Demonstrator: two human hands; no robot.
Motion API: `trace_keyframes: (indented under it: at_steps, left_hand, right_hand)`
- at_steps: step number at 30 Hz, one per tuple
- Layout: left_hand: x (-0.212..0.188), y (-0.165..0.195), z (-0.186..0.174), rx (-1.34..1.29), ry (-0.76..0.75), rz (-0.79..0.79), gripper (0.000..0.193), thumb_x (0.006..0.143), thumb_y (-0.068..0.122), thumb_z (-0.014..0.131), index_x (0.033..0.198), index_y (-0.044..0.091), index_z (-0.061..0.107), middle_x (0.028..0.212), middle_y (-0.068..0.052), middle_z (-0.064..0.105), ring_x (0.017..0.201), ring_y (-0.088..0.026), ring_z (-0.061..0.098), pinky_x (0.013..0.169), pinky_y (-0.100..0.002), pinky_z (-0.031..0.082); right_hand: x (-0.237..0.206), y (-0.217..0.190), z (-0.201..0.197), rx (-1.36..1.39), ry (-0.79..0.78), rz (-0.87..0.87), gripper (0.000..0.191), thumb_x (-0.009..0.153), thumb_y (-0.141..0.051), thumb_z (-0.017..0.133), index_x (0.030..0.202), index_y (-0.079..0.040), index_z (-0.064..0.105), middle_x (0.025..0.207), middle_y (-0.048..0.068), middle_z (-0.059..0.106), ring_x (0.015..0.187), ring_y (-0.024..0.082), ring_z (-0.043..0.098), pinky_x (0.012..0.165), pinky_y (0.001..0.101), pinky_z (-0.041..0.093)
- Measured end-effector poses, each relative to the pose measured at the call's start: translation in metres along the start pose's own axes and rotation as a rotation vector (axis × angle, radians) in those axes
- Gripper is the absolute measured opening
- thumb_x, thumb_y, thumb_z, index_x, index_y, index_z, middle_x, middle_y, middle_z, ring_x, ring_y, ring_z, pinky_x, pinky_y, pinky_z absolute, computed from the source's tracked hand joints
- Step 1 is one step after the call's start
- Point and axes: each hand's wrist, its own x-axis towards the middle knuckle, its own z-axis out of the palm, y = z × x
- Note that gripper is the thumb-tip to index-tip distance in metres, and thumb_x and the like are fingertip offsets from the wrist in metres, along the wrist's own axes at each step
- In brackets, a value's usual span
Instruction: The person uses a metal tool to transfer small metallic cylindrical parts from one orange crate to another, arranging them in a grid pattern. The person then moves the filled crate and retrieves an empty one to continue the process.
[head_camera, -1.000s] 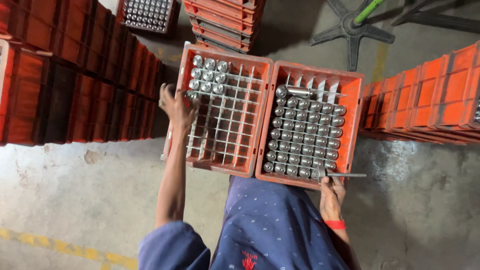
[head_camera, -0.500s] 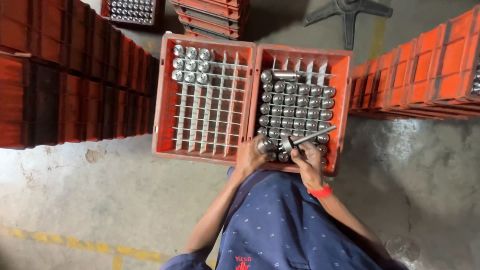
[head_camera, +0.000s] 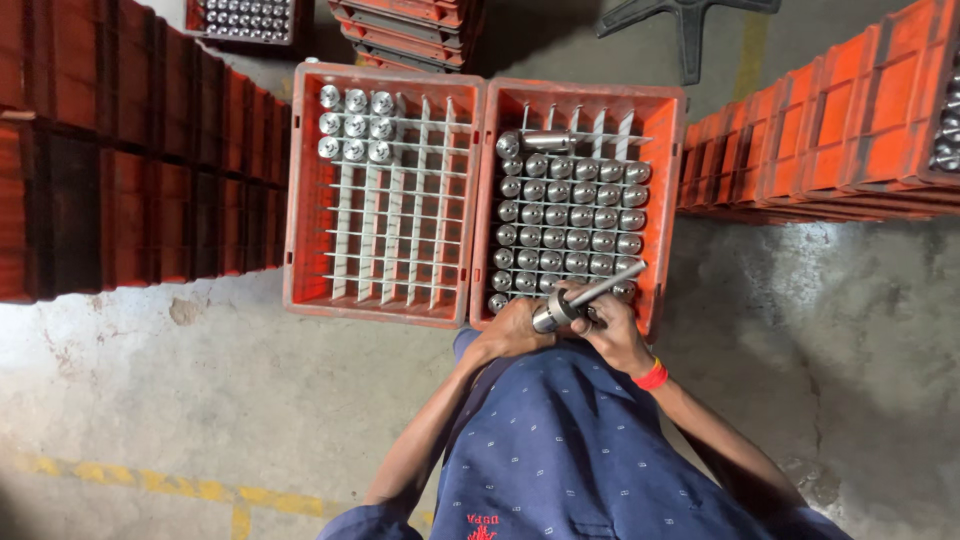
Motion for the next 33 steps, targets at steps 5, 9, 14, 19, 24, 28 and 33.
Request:
trace_keyframes:
  at_steps: [5,9,14,19,24,28,33]
  left_hand:
    - [0.016,-0.001,0.003,-0.007,-0.099,-0.073,0.035,0.073,0.020,0.079,0.100,0.000,0.071,0.083,-0.016,0.075,0.075,-0.026,0.073,0.071,-0.039,0.057]
    - [0.043,-0.002,-0.027,0.048,-0.073,0.068,0.067,0.082,0.043,0.087,0.126,-0.002,0.063,0.101,-0.019,0.074,0.086,-0.027,0.072,0.078,-0.040,0.058]
    - [0.120,0.004,-0.110,0.392,0.391,0.082,0.077,0.094,0.053,0.066,0.146,-0.001,0.045,0.082,-0.022,0.072,0.070,-0.031,0.071,0.072,-0.047,0.062]
    - [0.196,0.019,-0.164,0.814,0.700,0.242,0.062,0.096,0.026,0.062,0.150,0.000,0.043,0.137,-0.033,0.057,0.088,-0.044,0.068,0.066,-0.051,0.058]
    - [0.215,0.029,-0.159,1.130,0.822,0.307,0.053,0.095,0.023,0.066,0.143,0.008,0.051,0.132,-0.018,0.056,0.119,-0.036,0.062,0.105,-0.051,0.053]
    - [0.196,0.020,-0.149,0.803,0.720,0.264,0.048,0.093,0.020,0.072,0.133,0.002,0.053,0.135,-0.024,0.055,0.104,-0.036,0.056,0.089,-0.048,0.051]
    - [0.182,0.001,-0.155,1.044,0.598,0.220,0.048,0.089,0.006,0.071,0.134,0.014,0.056,0.130,-0.009,0.060,0.124,-0.030,0.059,0.106,-0.045,0.052]
  right_hand:
    - [-0.002,0.027,-0.023,-0.008,0.047,0.079,0.041,0.093,-0.023,0.075,0.123,0.001,0.062,0.139,0.014,0.064,0.118,0.019,0.064,0.094,0.0301,0.052]
    - [0.002,0.050,-0.040,0.255,0.452,0.143,0.032,0.100,-0.011,0.073,0.128,0.002,0.063,0.118,0.008,0.066,0.092,0.011,0.056,0.076,0.0244,0.044]
    - [0.008,0.054,-0.085,0.295,0.759,-0.130,0.024,0.104,-0.006,0.062,0.127,0.002,0.061,0.114,0.002,0.063,0.098,0.006,0.058,0.089,0.0214,0.048]
    - [0.002,0.056,-0.086,0.296,0.811,-0.091,0.027,0.106,-0.002,0.062,0.132,0.003,0.061,0.113,0.003,0.064,0.095,0.008,0.055,0.085,0.0238,0.044]
    - [-0.007,0.058,-0.063,0.284,0.808,0.007,0.034,0.101,-0.002,0.059,0.135,0.001,0.059,0.115,0.002,0.067,0.099,0.007,0.060,0.090,0.0235,0.047]
    - [-0.017,0.056,-0.057,0.168,0.826,0.103,0.027,0.102,-0.005,0.058,0.129,0.001,0.061,0.110,0.002,0.070,0.096,0.008,0.063,0.088,0.0242,0.050]
    - [-0.020,0.053,-0.053,0.252,0.757,0.065,0.025,0.107,-0.005,0.063,0.132,0.003,0.065,0.109,0.002,0.066,0.091,0.007,0.055,0.082,0.0242,0.044]
